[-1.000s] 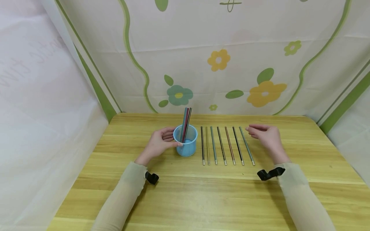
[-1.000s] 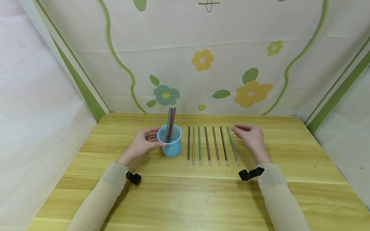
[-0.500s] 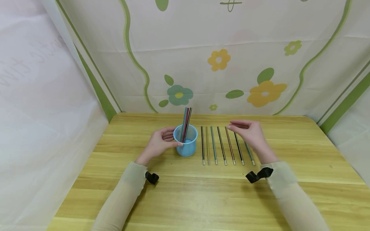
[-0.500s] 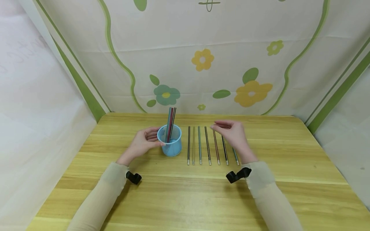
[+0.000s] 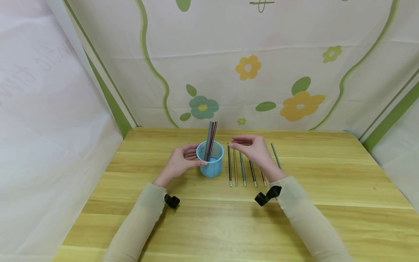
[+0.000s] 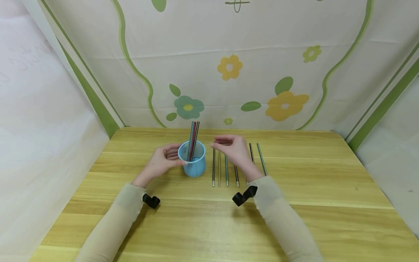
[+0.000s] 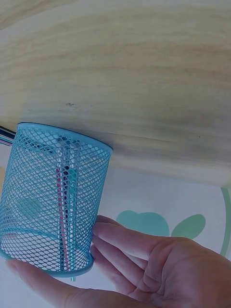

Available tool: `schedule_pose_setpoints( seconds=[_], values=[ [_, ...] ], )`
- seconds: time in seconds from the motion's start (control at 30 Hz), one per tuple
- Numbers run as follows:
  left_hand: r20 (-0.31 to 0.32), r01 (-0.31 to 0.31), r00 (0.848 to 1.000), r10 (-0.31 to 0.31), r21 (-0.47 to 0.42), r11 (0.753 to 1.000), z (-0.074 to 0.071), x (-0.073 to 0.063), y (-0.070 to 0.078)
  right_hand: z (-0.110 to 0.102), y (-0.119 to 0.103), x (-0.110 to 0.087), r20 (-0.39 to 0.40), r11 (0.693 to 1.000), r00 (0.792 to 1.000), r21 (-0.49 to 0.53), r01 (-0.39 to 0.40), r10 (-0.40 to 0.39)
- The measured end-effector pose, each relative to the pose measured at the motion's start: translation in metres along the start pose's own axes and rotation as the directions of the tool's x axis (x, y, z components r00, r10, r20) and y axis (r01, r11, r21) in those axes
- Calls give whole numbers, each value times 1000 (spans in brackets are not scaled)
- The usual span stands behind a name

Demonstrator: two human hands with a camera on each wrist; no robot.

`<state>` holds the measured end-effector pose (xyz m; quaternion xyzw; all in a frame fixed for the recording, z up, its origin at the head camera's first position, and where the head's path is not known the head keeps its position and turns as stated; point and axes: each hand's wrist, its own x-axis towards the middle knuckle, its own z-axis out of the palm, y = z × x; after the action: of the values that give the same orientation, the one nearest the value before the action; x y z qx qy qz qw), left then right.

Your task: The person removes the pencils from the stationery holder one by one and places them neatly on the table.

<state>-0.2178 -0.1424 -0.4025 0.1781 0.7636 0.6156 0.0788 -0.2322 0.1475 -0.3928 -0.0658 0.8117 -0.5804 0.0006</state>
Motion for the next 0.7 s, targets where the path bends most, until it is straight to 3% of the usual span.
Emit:
schedule_pose_setpoints(
  seconds=[0.33, 0.7],
  values=[
    [1, 12, 1000, -12, 7, 1000, 0, 0, 1, 41, 11, 20, 47, 998, 998, 59, 31, -34],
    [2, 11, 1000, -11, -4, 1000, 0, 0, 1, 58, 5, 29, -2, 997, 1000, 77, 15, -15]
  ],
)
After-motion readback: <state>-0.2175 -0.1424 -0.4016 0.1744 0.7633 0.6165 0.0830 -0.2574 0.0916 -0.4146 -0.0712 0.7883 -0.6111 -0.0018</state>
